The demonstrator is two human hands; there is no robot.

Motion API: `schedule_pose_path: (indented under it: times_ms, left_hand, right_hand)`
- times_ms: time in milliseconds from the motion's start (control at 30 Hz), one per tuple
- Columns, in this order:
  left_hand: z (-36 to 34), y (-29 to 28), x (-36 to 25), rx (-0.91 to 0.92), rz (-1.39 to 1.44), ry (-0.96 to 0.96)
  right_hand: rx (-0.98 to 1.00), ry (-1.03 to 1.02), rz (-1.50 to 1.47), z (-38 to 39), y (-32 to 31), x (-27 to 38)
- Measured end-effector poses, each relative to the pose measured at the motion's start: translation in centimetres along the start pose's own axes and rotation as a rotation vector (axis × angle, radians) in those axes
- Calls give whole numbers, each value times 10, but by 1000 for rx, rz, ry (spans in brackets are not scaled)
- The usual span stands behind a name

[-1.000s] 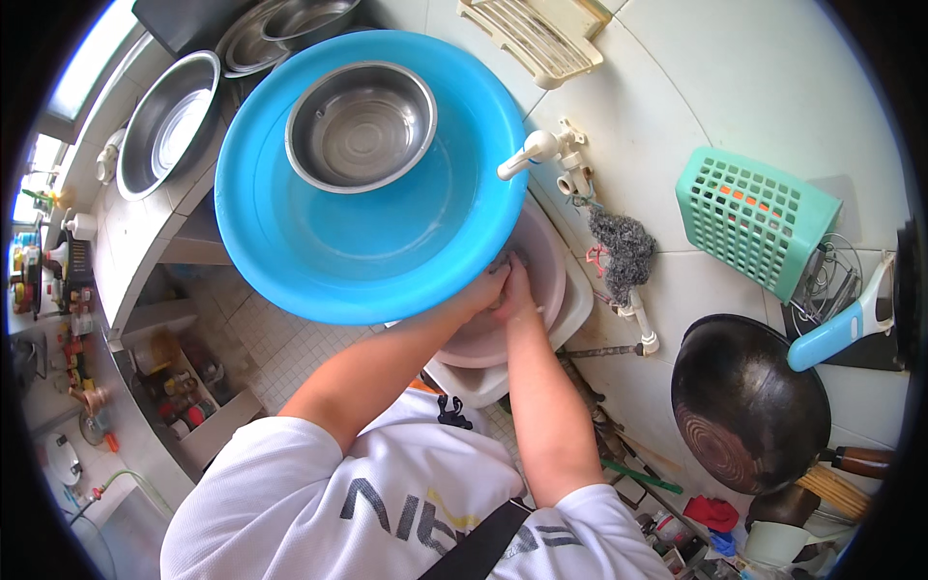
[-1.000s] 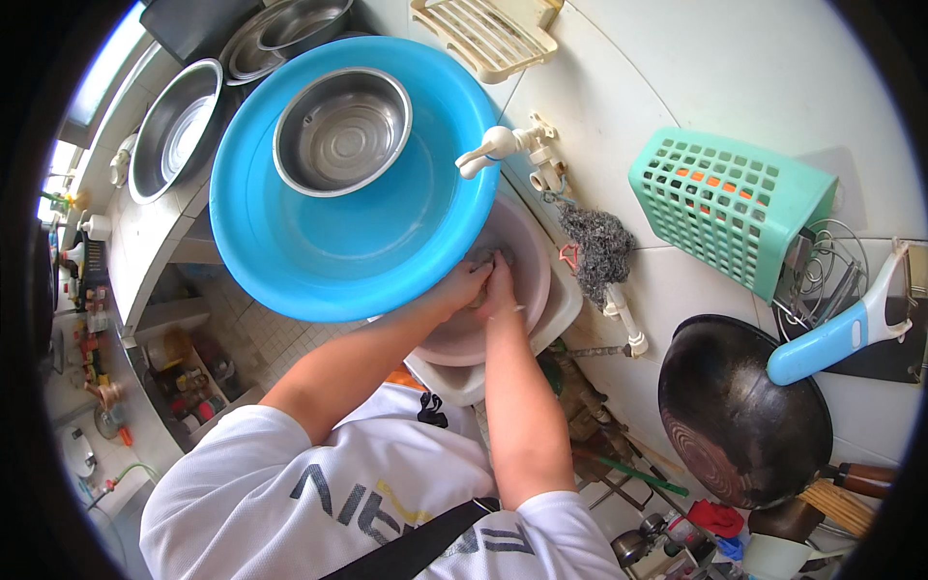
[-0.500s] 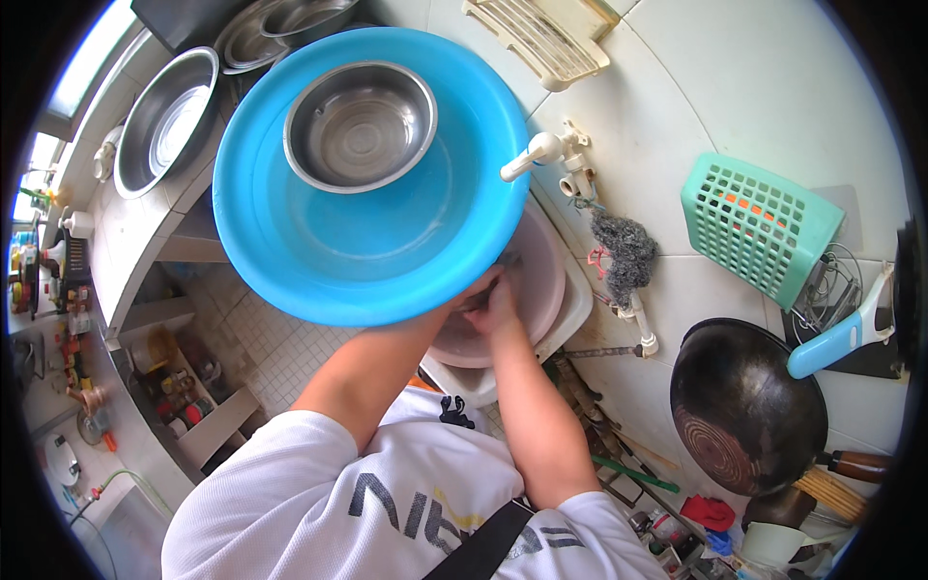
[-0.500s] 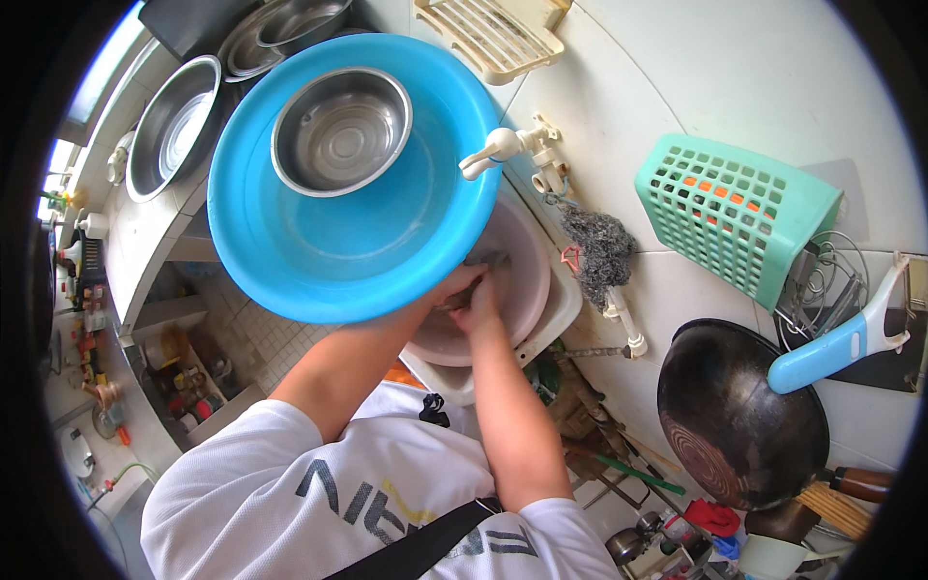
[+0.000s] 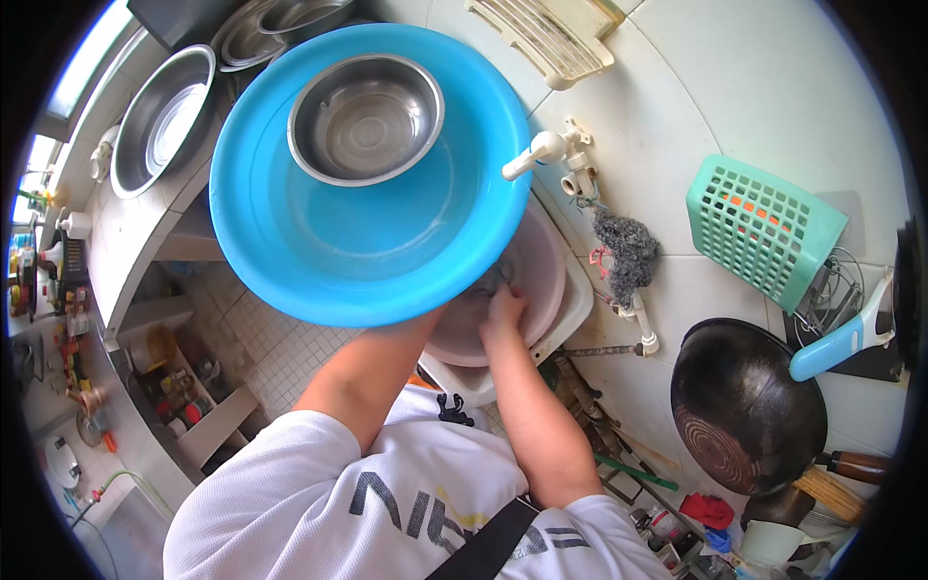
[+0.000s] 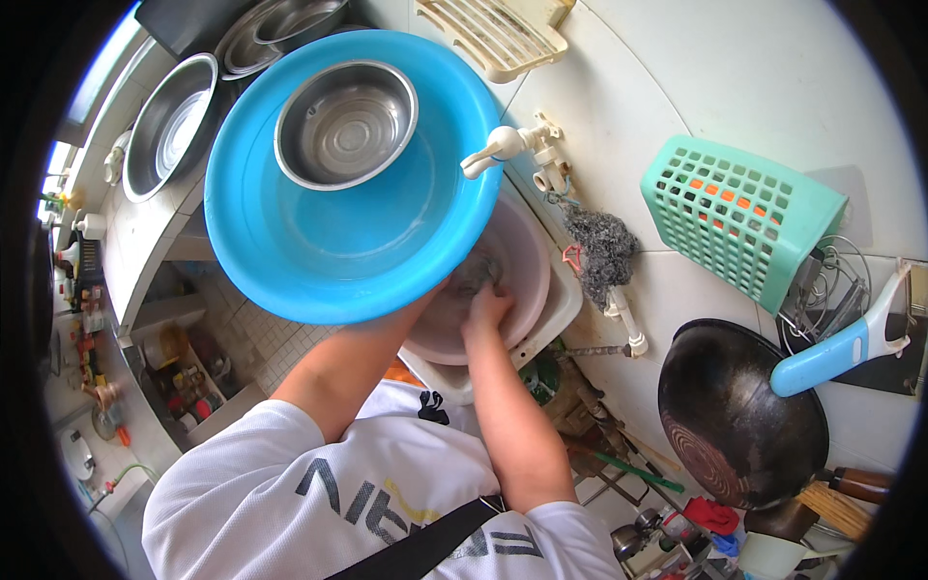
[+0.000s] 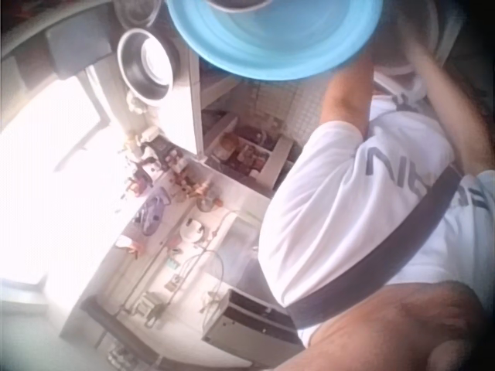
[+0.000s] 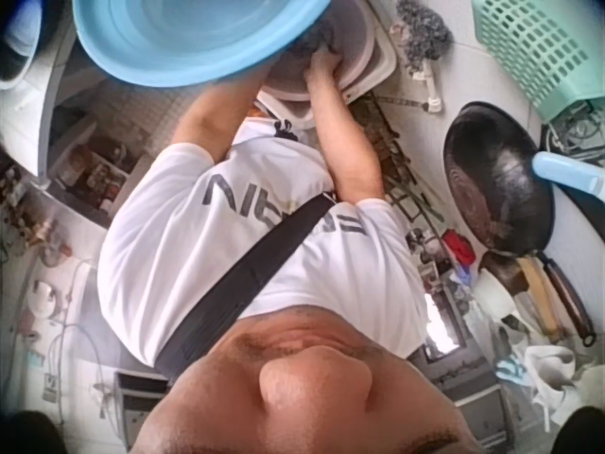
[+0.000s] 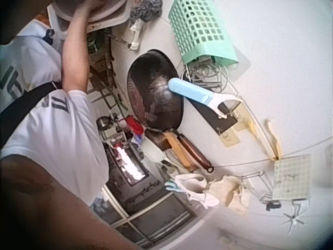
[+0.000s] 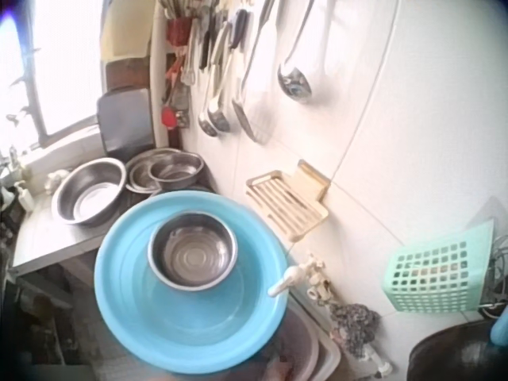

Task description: The person scrubs the inside of a pot with a sponge, pours the liquid into a toilet, wipes the kitchen counter with a cloth, and then hand-washes several items in a sink.

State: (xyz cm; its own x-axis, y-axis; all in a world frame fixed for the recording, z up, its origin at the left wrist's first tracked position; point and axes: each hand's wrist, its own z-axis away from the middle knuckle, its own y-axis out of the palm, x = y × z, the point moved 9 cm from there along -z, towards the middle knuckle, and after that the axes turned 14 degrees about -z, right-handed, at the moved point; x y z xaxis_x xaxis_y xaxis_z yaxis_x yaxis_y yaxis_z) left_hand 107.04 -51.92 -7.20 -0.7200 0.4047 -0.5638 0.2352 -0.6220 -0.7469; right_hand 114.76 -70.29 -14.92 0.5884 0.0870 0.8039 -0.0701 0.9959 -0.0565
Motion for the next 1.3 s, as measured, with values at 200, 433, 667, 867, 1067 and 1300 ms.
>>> schedule_pose_path:
  times_ms: [200, 433, 667, 867, 1067, 1300]
  left_hand:
    - [3, 10, -28, 28, 15, 63]
    - [5, 8, -21, 18, 31, 47]
    - [1, 11, 6, 8, 17, -3]
    - [11, 3, -51, 18, 33, 109]
    - [2, 4, -14, -38, 38, 27]
    - [3, 6, 9, -31, 23, -13]
  right_hand:
    - [391, 535, -498, -1, 51, -3]
    - [658, 535, -359, 37, 84, 23]
    - [117, 332, -164, 33, 19, 3]
    - [607, 704, -526, -21, 49, -22]
    - [520, 552, -251, 42, 86, 15]
    - [203, 522, -48, 81, 32, 30]
